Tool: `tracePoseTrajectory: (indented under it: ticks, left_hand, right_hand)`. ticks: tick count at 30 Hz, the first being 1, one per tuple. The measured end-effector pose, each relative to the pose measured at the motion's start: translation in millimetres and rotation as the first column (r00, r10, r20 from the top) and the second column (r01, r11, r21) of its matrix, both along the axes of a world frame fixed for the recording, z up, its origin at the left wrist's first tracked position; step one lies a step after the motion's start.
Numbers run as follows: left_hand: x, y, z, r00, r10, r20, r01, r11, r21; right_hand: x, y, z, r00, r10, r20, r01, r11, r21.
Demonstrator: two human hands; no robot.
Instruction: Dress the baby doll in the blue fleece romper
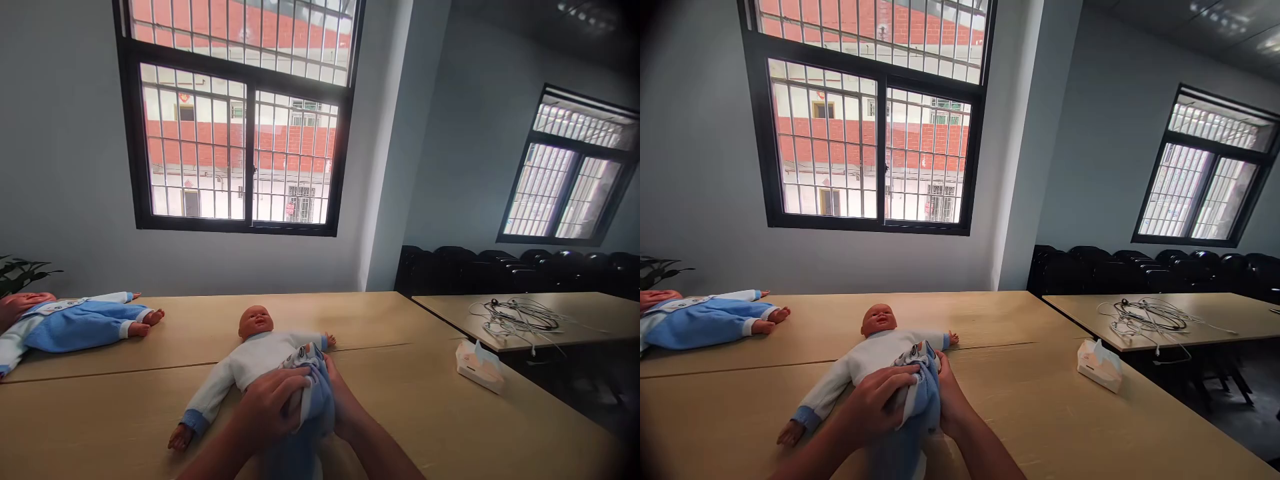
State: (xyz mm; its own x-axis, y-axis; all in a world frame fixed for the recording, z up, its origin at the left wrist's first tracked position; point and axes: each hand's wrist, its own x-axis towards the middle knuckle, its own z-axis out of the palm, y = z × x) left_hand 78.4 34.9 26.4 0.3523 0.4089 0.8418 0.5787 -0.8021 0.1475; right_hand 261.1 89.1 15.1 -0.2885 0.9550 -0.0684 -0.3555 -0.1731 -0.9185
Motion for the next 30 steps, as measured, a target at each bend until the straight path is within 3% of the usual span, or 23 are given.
tracePoseTrajectory:
  ticks: [3, 6, 10, 14, 18, 23, 27, 30]
  left_hand:
    - [1, 2, -1.3, 0.998, 0.027, -0.054, -0.032, 0.996, -0.083]
    - [2, 5, -4.5, 0.995, 0.063, -0.082, -0.073, 0.989, -0.127]
    - [1, 11, -10.0, 0.994, 0.104, -0.032, -0.105, 0.994, -0.043]
    - [2, 10, -11.0, 0.983, 0.147, 0.105, -0.154, 0.986, 0.059]
    - [4, 2, -4.7, 0.966, 0.19, 0.175, -0.229, 0.943, 0.241]
    - [4, -7, 4.9, 0.974, 0.159, 0.161, -0.184, 0.971, 0.154]
    - [5, -9, 7.7, 0.976, 0.11, 0.187, -0.146, 0.971, 0.187]
    - [8, -13, 5.3, 0.99, 0.027, 0.14, -0.058, 0.974, 0.218]
  right_hand:
    - [-5, -2, -3.9, 0.997, 0.044, -0.071, -0.048, 0.997, -0.056]
    - [-9, -9, -1.6, 0.977, 0.175, -0.125, -0.191, 0.973, -0.128]
    - [-8, -15, 10.5, 0.947, 0.277, -0.161, -0.294, 0.951, -0.091]
    - [2, -7, 17.7, 0.952, 0.263, -0.154, -0.263, 0.965, 0.026]
    - [14, 8, 13.9, 0.971, 0.221, -0.089, -0.22, 0.975, 0.028]
    - [34, 19, 15.8, 0.971, 0.222, -0.087, -0.218, 0.974, 0.055]
    - [52, 25, 16.4, 0.952, 0.294, -0.089, -0.287, 0.954, 0.085]
    - [53, 35, 3.4, 0.978, 0.195, 0.066, -0.203, 0.971, 0.127]
